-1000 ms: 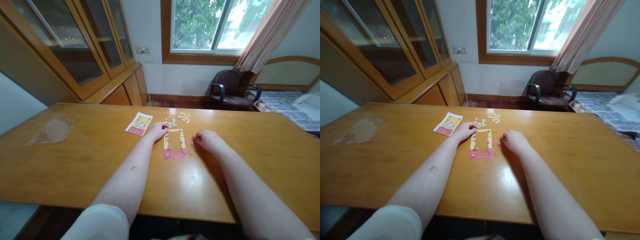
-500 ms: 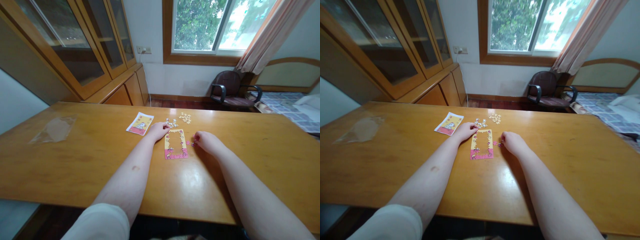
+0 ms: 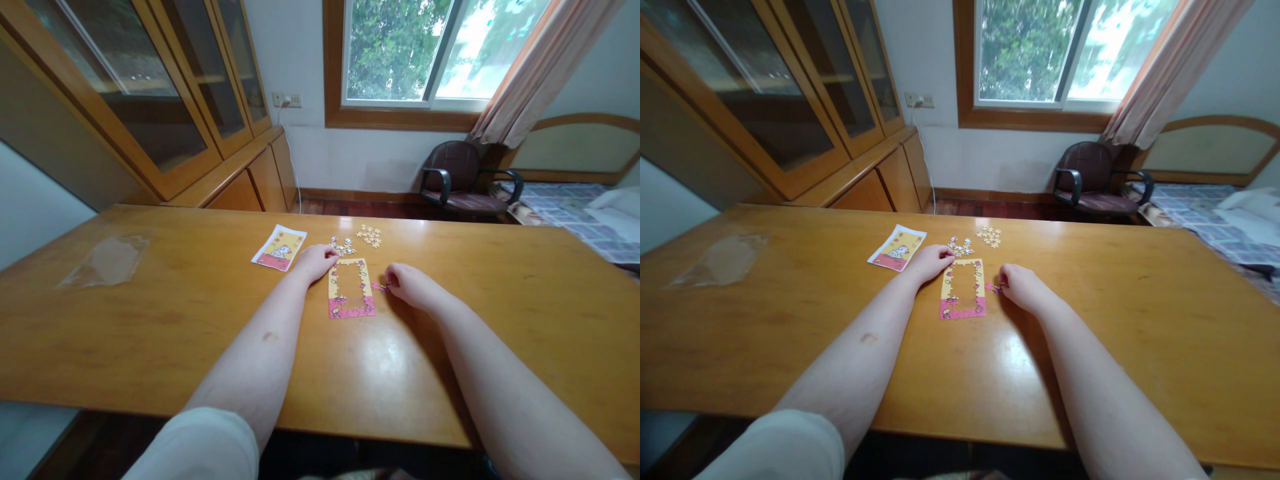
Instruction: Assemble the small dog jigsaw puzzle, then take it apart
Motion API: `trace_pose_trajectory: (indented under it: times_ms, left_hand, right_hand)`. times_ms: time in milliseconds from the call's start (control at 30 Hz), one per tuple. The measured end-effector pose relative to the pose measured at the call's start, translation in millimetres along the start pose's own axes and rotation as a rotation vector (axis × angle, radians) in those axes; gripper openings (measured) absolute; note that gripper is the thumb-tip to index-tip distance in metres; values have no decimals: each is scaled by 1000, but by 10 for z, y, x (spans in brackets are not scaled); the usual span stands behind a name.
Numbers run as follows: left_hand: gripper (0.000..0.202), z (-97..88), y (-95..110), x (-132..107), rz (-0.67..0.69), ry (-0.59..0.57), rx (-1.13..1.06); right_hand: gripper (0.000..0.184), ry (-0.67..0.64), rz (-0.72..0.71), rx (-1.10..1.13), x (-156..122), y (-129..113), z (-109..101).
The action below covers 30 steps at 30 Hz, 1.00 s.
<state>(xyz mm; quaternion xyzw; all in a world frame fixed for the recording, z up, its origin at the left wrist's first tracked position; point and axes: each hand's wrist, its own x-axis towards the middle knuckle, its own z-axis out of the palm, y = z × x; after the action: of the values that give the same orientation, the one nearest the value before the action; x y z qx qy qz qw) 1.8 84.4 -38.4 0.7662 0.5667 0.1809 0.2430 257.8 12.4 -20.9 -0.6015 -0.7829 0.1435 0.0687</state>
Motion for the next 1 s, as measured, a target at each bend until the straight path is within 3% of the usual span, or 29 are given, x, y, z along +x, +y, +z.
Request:
trace_pose_trajectory:
  times_ms: [200,467,1000]
  left_hand:
    - [23,12,-20,17,4,2,18]
    - [23,4,-12,17,4,10,27]
    - [23,7,-8,12,14,13,19]
  right_hand:
    - [6,101,-70,220,-16,-151,-7]
    - [13,48,-231,424,-36,-451,251]
    - [12,141,-519,263,35,-471,426]
